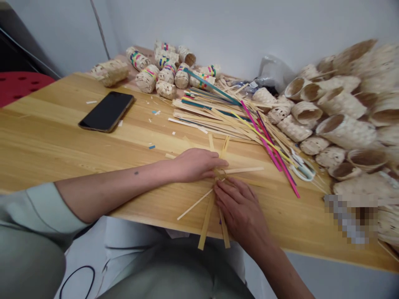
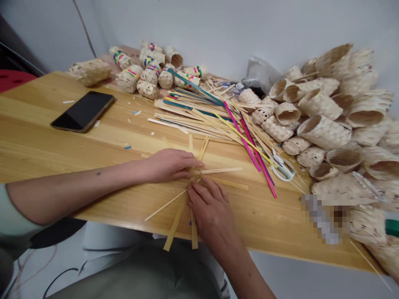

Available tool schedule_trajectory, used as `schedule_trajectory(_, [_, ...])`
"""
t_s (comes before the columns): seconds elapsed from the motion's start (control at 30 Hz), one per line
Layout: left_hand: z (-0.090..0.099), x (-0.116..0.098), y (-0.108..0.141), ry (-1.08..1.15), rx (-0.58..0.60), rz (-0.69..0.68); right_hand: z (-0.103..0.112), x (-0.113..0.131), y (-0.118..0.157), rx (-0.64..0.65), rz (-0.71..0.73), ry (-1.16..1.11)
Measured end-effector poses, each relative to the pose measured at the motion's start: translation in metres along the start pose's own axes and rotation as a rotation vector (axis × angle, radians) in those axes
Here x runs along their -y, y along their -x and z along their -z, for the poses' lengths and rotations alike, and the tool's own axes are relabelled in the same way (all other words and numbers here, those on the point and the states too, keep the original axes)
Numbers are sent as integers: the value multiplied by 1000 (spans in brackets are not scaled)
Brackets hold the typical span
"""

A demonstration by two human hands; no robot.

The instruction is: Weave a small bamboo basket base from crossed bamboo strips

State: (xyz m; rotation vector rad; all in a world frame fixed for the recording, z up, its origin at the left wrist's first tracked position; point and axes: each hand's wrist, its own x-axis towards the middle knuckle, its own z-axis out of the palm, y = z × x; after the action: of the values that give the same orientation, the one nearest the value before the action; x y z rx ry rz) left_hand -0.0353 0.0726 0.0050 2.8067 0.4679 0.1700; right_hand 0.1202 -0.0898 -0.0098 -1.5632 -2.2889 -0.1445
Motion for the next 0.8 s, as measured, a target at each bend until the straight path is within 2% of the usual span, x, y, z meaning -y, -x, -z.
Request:
schedule_trajectory(0.1, [1, 3, -2, 83, -10, 57, 4, -7, -3, 51, 67, -46])
schedule_trajectory(0.2, [5, 6, -3, 161, -5, 80, 5, -15, -6, 33, 127, -103])
schedule_trajectory(0.37, [10, 10, -5, 222, -3, 64, 4, -19, -6, 16, 104, -146])
schedule_trajectory(0.53, [13, 10, -11, 205, 13, 103, 5, -17, -10, 12, 46, -198])
schedule_trajectory(0.63, [20, 10, -12, 191, -21, 121, 6, -17, -13, 12, 24, -225])
schedule_trajectory(0.7, [26, 11, -11, 148, -36, 150, 5, -19, -14, 12, 32, -227])
schedule_trajectory(0.8, [32, 11, -5, 43, 1, 214, 3, -21, -13, 6, 32, -224])
